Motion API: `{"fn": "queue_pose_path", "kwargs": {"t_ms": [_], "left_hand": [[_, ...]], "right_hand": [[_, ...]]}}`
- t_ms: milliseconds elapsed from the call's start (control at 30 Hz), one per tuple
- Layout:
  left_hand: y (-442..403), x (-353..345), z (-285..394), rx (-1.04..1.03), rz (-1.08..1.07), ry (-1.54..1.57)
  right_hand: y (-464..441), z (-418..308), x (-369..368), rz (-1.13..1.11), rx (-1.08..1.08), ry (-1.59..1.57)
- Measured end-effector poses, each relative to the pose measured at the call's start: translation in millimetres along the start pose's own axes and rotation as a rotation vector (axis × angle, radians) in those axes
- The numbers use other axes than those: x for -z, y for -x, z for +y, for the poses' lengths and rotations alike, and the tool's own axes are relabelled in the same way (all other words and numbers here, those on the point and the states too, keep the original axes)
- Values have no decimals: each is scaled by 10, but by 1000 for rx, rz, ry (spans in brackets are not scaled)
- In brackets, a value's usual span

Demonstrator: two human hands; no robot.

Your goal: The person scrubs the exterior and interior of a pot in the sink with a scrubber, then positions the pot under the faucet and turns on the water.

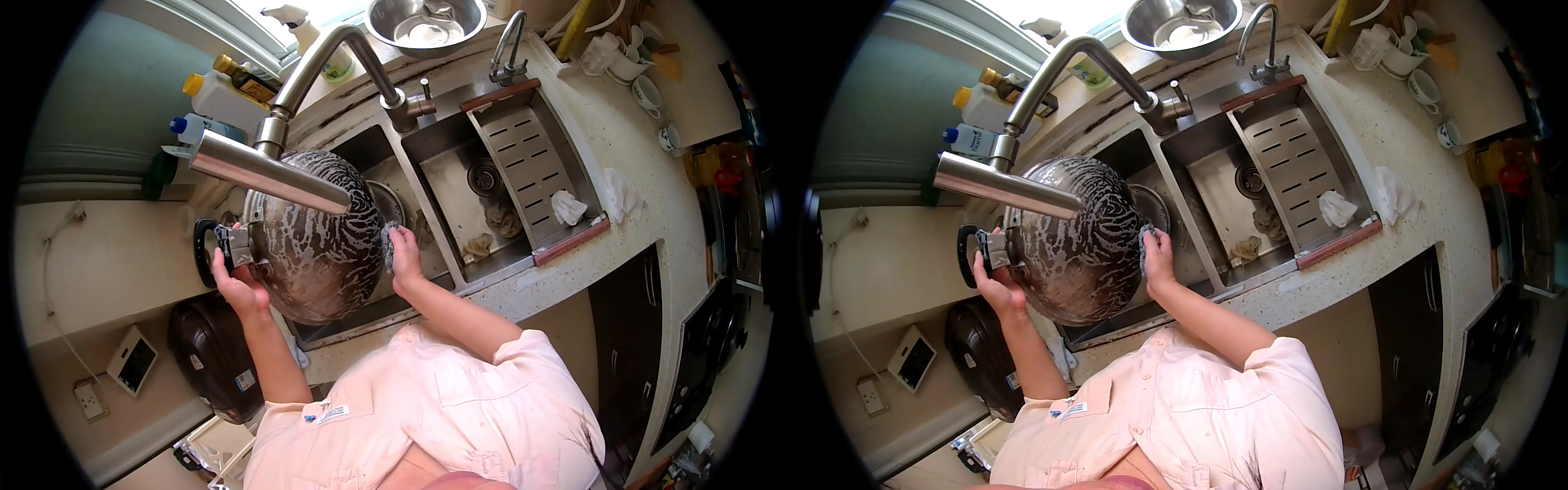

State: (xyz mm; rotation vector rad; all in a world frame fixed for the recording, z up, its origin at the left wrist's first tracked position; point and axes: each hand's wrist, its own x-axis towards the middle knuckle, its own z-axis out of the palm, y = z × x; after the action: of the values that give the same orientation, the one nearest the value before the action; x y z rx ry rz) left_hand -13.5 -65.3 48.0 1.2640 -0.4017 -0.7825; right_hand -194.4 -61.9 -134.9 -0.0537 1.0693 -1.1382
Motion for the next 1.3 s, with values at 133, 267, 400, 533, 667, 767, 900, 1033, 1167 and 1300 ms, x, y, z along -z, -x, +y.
{"fn": "queue_pose_path", "kwargs": {"t_ms": [133,267,400,533,667,767,900,1033,1167,1300], "left_hand": [[11,1,-4,-1,6,0],[20,29,8,78,-28,55],[18,24,-11,26,43,77],[41,-28,5,17,55,63],[59,-64,8,11,42,49],[107,-121,38,31,-17,68],[149,-152,39,17,-40,-13],[95,-105,1,-10,-65,-24],[63,-31,-46,-10,-52,-39],[45,-19,-50,-13,-52,-62]], "right_hand": [[35,17,3,-4,-6,5],[-8,91,43,-16,44,38],[145,-45,-80,-159,189,110],[532,-411,-355,-394,986,736],[824,-438,-639,-899,1350,855],[704,-413,-869,-1043,1528,884],[250,-678,-1368,-733,1143,668],[332,-728,-1345,-784,1215,800],[292,-683,-1268,-943,1276,755],[47,-677,-1415,-708,1140,835]]}}
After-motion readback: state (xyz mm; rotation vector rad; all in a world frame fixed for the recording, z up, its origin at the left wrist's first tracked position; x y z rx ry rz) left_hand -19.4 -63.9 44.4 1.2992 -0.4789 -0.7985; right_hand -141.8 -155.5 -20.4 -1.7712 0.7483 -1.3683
